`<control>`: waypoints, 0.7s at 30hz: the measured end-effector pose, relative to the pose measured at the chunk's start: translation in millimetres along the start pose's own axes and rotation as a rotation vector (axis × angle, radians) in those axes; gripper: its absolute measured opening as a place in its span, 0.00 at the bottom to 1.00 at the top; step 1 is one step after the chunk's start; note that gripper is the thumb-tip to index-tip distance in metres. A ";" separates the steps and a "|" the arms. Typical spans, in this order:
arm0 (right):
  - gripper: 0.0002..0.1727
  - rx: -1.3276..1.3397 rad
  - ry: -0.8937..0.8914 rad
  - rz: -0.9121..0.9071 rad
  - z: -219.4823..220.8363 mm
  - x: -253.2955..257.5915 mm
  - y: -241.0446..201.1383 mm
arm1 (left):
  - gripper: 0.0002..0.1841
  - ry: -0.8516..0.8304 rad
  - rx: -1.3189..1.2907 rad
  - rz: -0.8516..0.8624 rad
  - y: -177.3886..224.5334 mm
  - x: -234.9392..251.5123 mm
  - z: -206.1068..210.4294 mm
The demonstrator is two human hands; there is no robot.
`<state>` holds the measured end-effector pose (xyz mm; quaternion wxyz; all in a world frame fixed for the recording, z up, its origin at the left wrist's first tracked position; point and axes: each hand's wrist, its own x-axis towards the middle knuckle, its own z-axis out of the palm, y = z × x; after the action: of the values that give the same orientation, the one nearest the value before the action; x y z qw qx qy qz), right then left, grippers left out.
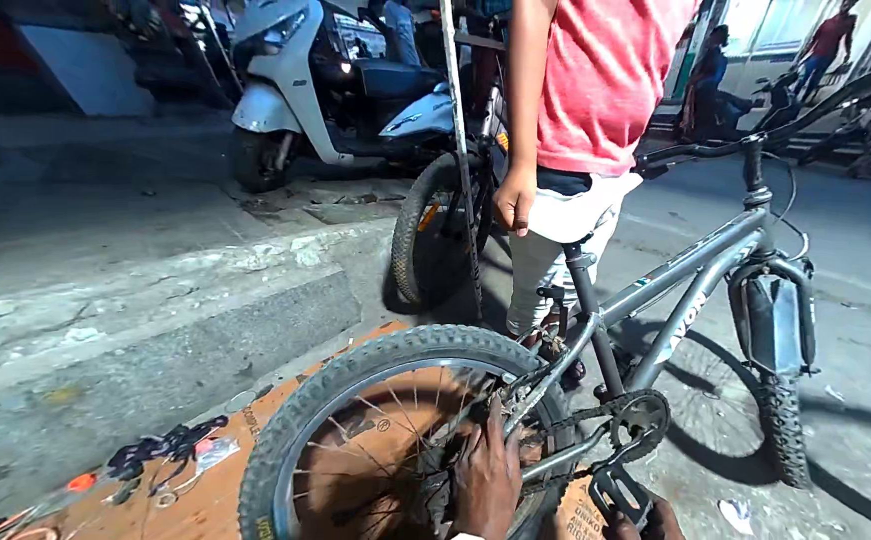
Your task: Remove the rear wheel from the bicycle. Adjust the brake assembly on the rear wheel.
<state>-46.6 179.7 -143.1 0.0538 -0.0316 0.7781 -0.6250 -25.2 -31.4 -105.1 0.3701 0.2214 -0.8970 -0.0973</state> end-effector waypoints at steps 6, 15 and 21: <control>0.29 0.087 0.042 -0.021 -0.9 5.3 -75.8 | 0.27 -0.021 -0.110 -0.036 1.6 5.7 -25.6; 0.21 -0.427 0.211 -0.203 -94.1 144.0 -105.1 | 0.29 -0.099 -0.235 -0.051 -1.1 15.1 -16.8; 0.28 -0.640 0.195 0.012 -154.0 157.2 10.7 | 0.29 -0.174 -0.295 -0.106 -2.6 19.8 -6.0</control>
<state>-221.3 312.9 -127.7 -0.0299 0.0178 0.9365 -0.3488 -32.5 -43.1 -89.4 0.3140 0.2023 -0.8887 -0.2658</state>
